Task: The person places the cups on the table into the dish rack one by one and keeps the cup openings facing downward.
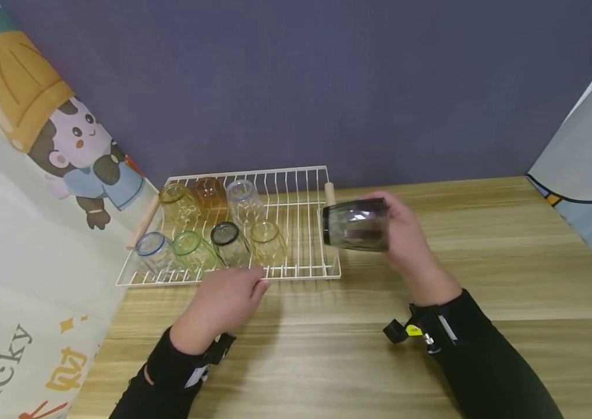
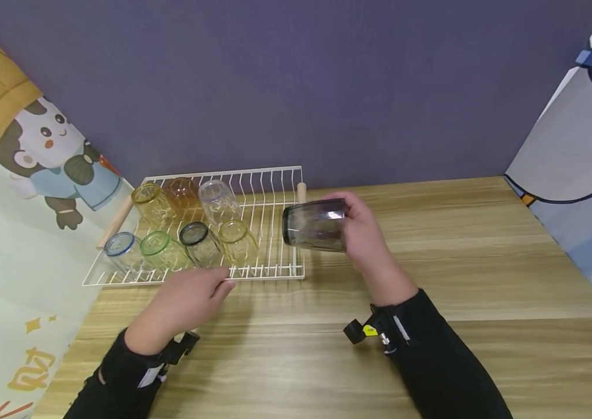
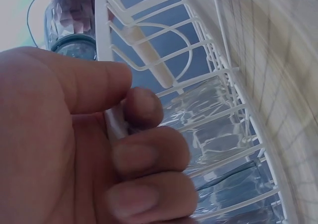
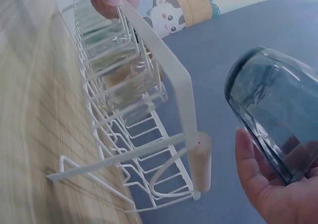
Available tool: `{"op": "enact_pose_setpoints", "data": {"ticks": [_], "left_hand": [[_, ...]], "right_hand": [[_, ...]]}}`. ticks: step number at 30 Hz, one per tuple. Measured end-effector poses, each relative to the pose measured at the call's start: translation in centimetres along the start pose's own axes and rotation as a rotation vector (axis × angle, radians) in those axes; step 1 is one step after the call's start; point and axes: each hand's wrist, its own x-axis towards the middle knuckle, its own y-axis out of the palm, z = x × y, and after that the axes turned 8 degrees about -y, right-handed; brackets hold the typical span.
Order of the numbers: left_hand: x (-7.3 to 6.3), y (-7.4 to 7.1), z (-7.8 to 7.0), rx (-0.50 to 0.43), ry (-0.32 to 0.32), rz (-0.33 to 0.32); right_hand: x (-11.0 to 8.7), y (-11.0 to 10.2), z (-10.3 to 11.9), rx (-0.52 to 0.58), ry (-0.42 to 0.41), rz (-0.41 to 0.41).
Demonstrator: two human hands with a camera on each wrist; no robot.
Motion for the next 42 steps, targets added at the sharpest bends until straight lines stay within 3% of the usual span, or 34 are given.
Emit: {"op": "enact_pose_setpoints", "data": {"ticks": [9,15,21,28,32,37,39,42], "left_hand": [[-0.2,-0.5,0.1,-0.051,0.002,0.042],[-0.8,-0.9,0.3,-0.091,-0.014,0.035],[-1.8,-2.0,0.2,-0.096,-0.013,-0.051],[-2.0,-3.1,0.3,-0.15,0.065,-0.212],[-1.5,-2.8,-0.1,-0.296,0.132,-0.348],[-0.6,-1.4,-1.5,-0.69,0.244,-0.561],[-0.3,-0.8,-2.1,-0.842,0.294,-0.59],[0.1,-0.1,-3.0,-0.972,0.346,-0.564]], "right_hand": [[-0.6,0.6,0.4,0.015,0.001,0.018],[-0.7,0.9,0.8,0.019,0.002,0.033],[-0.5,1.0,0.7,-0.005,-0.001,0.019],[-0.4,1.0,0.4,-0.015,0.004,0.009],[-0.4,1.3,0.7,-0.013,0.016,0.003],[-1.0,2.0,1.0,-0.051,0.055,-0.001],[-1.3,2.4,1.1,-0.071,0.074,0.011],[-1.6,2.9,1.0,-0.092,0.087,0.051]]}}
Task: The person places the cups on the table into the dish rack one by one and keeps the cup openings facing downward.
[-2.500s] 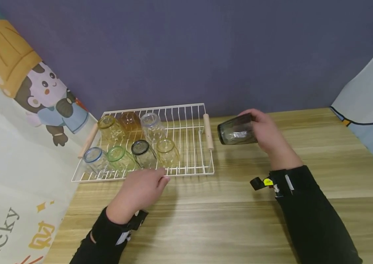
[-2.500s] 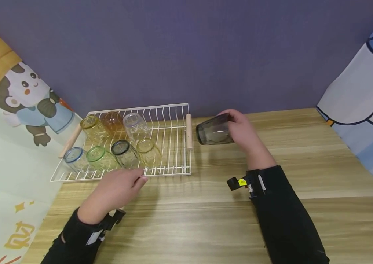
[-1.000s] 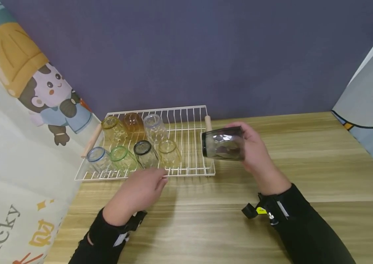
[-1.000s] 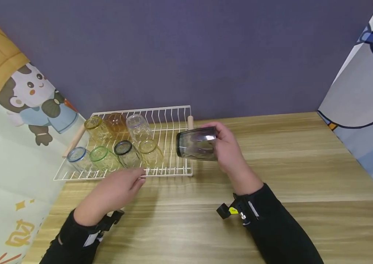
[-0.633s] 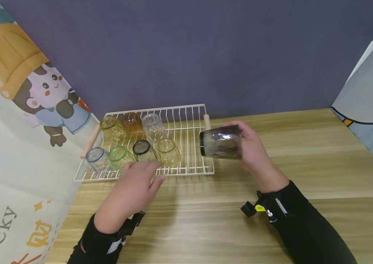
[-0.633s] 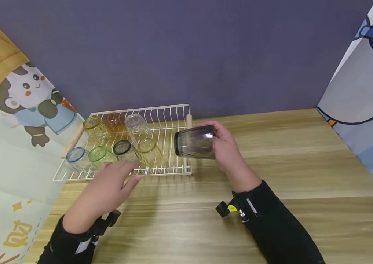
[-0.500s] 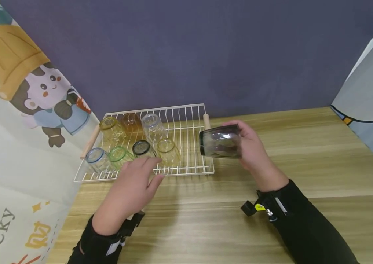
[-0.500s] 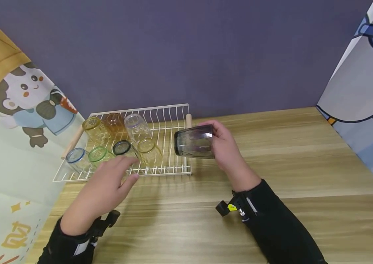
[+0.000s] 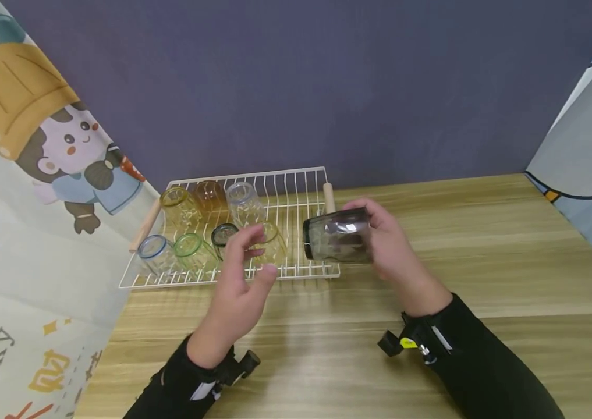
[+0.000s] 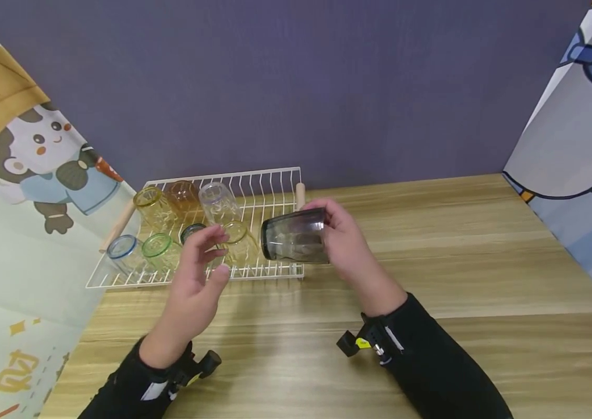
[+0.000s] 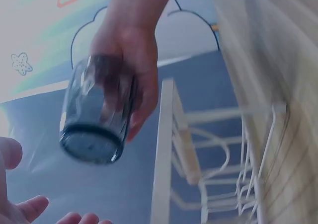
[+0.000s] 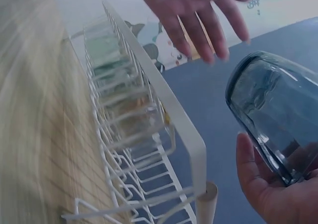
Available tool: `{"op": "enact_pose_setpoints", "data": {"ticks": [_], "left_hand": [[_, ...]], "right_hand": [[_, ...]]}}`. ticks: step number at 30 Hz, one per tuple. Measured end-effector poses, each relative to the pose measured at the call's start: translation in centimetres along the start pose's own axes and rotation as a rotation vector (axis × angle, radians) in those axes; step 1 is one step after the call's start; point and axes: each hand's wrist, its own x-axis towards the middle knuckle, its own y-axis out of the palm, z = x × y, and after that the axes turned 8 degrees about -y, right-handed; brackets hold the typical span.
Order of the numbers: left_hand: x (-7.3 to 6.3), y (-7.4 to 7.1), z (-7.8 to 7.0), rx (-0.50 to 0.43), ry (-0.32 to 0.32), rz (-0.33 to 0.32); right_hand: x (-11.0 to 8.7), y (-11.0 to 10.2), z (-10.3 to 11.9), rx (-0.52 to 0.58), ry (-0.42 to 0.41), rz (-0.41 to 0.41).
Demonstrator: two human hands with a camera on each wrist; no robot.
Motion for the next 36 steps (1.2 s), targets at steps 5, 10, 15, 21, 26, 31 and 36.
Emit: {"op": "enact_pose_setpoints", "data": {"ticks": [5,10,15,21,26,31,36], "left_hand": [[0.6,1.3,0.1,-0.046,-0.046,0.066],[1.4,2.3,0.0,-0.069,-0.056,0.133],[1.8,3.1,-0.4,-0.063,-0.092,0.162],[2.3,3.8,-0.6,-0.083,-0.1,0.17],[2.5,4.2,-0.5,-0.134,-0.095,0.156],[2.6,4.2,-0.4,-0.171,-0.099,0.128],[2.6,3.8,-0.5,-0.212,-0.114,0.079]], "right_hand": [[-0.5,0.7,-0.1,-0.023,-0.024,0.05],[-0.6,1.3,-0.1,-0.037,-0.076,0.062],[-0.7,1.9,-0.2,0.007,-0.097,0.072],[-1.1,2.5,-0.3,0.05,-0.134,0.062],[-1.2,2.5,-0.3,0.023,-0.157,0.048],[-1.1,2.3,-0.1,-0.046,-0.159,0.032],[-1.1,1.9,-0.1,-0.059,-0.182,0.027]]}}
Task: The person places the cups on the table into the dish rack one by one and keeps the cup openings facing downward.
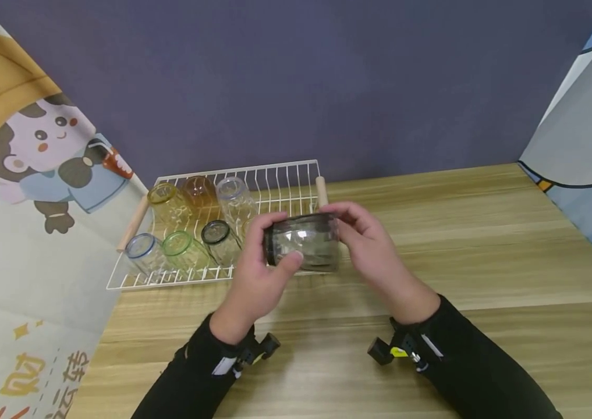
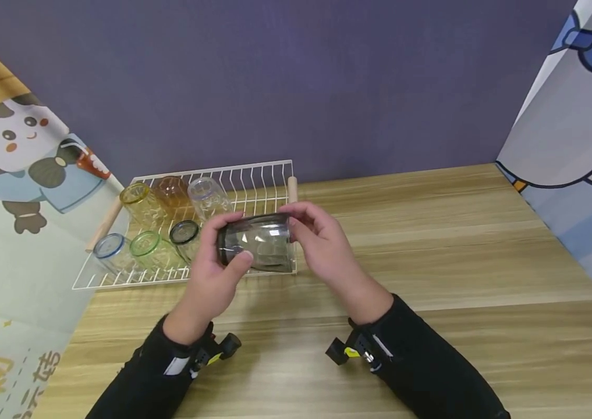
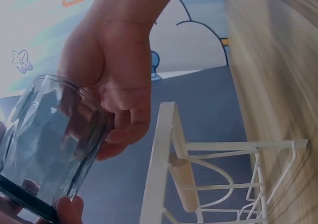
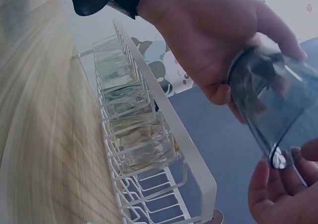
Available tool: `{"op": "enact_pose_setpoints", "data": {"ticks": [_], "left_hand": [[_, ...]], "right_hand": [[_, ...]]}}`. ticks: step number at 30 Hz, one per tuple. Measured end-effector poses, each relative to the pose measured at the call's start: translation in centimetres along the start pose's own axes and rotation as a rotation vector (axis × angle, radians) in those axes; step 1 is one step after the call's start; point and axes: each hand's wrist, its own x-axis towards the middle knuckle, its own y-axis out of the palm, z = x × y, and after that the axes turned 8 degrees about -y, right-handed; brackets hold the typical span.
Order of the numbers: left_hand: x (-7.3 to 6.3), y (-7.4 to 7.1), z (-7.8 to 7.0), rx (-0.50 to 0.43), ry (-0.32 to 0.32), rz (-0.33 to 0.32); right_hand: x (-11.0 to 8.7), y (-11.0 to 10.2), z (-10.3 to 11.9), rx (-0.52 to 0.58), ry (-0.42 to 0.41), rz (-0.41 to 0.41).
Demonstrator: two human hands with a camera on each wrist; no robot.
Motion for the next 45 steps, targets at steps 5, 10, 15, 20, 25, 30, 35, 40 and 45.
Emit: {"op": "enact_pose_setpoints", "data": {"ticks": [5,10,15,20,25,30,35,40,45], "left_hand": [[-0.1,-0.3,-0.3,-0.042,-0.02,0.044],[-0.2,-0.2,-0.2,-0.096,-0.039,0.132],[-0.1,-0.7,-0.3,-0.069,-0.014,0.081],[0.0,-1.7,-0.8,-0.031,0.015,0.022],[0.4,-2.2,-1.0,-0.033,0.052,-0.008],[0.3,-2.7,-1.0,-0.033,0.047,-0.04],[0.3,-2.9,-1.0,-0.038,0.03,-0.043],[0.4,-2.9,-1.0,-0.052,0.038,-0.045],[0.5,-2.8,-1.1,-0.049,0.053,-0.043]], "right_hand": [[-0.1,-0.1,-0.2,0.006,-0.03,0.009],[-0.1,-0.2,-0.4,0.005,-0.029,0.004],[0.3,-0.7,-0.4,0.0,0.019,0.016],[1.6,-2.1,-0.8,0.023,0.057,-0.02],[3.1,-4.3,-1.6,-0.042,0.109,-0.107],[4.3,-5.7,-2.5,-0.106,0.248,-0.081],[5.9,-6.1,-3.8,-0.101,0.386,0.024],[7.7,-5.4,-4.7,-0.085,0.478,0.036],[9.0,-3.9,-4.2,-0.009,0.58,0.045]]}}
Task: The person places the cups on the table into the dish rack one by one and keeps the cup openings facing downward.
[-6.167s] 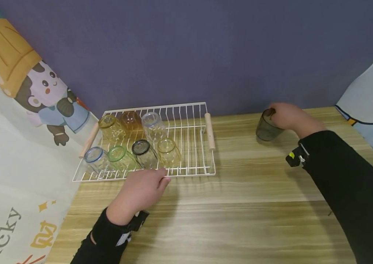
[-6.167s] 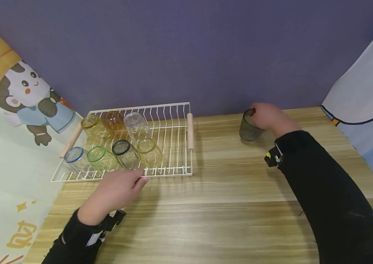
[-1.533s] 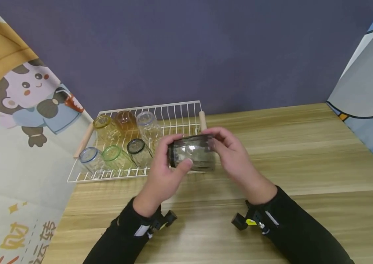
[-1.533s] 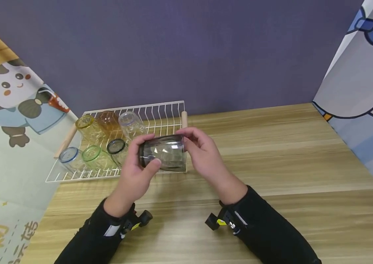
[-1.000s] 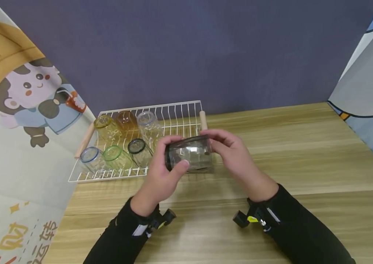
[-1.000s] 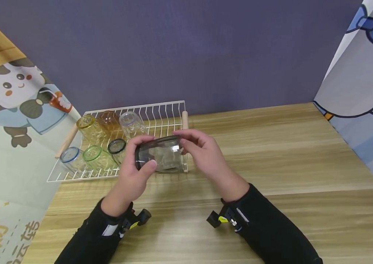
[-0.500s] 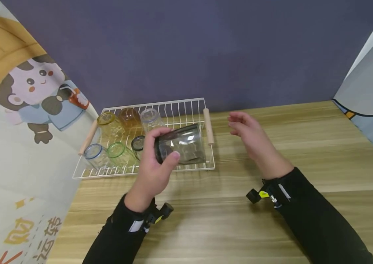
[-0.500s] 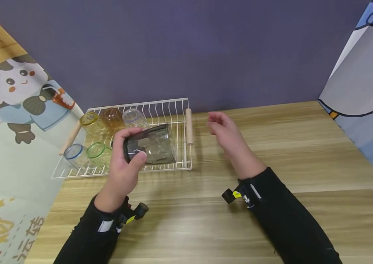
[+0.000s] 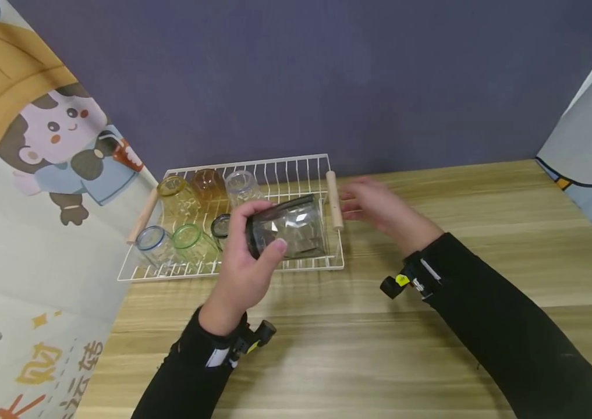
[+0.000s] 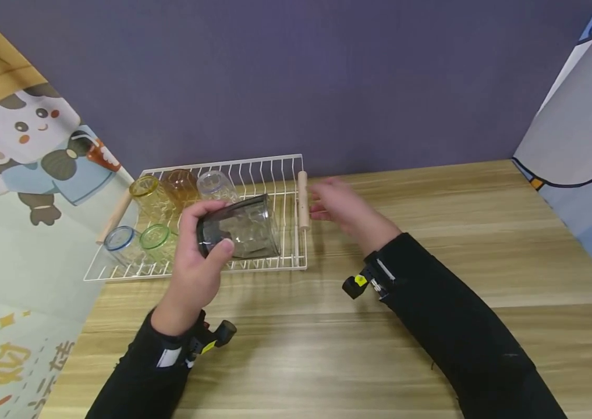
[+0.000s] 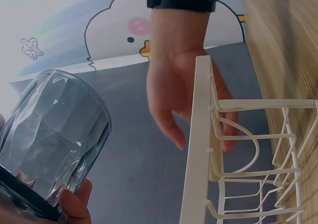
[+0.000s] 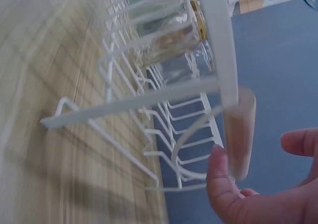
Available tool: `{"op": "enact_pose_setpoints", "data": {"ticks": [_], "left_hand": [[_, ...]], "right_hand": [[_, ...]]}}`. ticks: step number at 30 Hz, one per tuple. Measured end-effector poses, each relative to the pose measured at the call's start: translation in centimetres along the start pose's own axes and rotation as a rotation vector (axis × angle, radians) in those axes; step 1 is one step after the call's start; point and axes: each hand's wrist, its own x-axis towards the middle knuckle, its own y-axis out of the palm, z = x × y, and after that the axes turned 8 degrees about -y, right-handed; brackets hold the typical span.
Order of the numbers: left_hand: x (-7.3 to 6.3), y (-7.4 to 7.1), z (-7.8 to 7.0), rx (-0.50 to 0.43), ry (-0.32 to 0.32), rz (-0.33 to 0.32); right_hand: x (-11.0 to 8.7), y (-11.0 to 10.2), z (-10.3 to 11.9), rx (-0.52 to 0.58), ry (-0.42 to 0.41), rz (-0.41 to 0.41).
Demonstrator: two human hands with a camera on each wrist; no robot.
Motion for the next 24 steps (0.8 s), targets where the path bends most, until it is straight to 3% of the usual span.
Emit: {"op": "enact_pose_setpoints", "data": {"ticks": [7,13,20,24], "left_hand": [[0.0,0.1,-0.2,-0.002,0.036,0.01],[0.0,-0.4,-0.6,0.012,0.015,-0.013],[0.1,-3.0,-1.5,-0.015,0.029,-0.146],[-0.4,-4.7,-1.3,0.003,-0.016,-0.197]], "right_hand": [[0.5,1.8,0.4,-0.079,0.023,0.012],[1.5,3.3,-0.5,-0.002,0.036,0.029],[1.7,4.7,-1.1,0.007,0.023,-0.044],[1.7,5.4,-1.7,-0.004,-0.028,-0.086]]}}
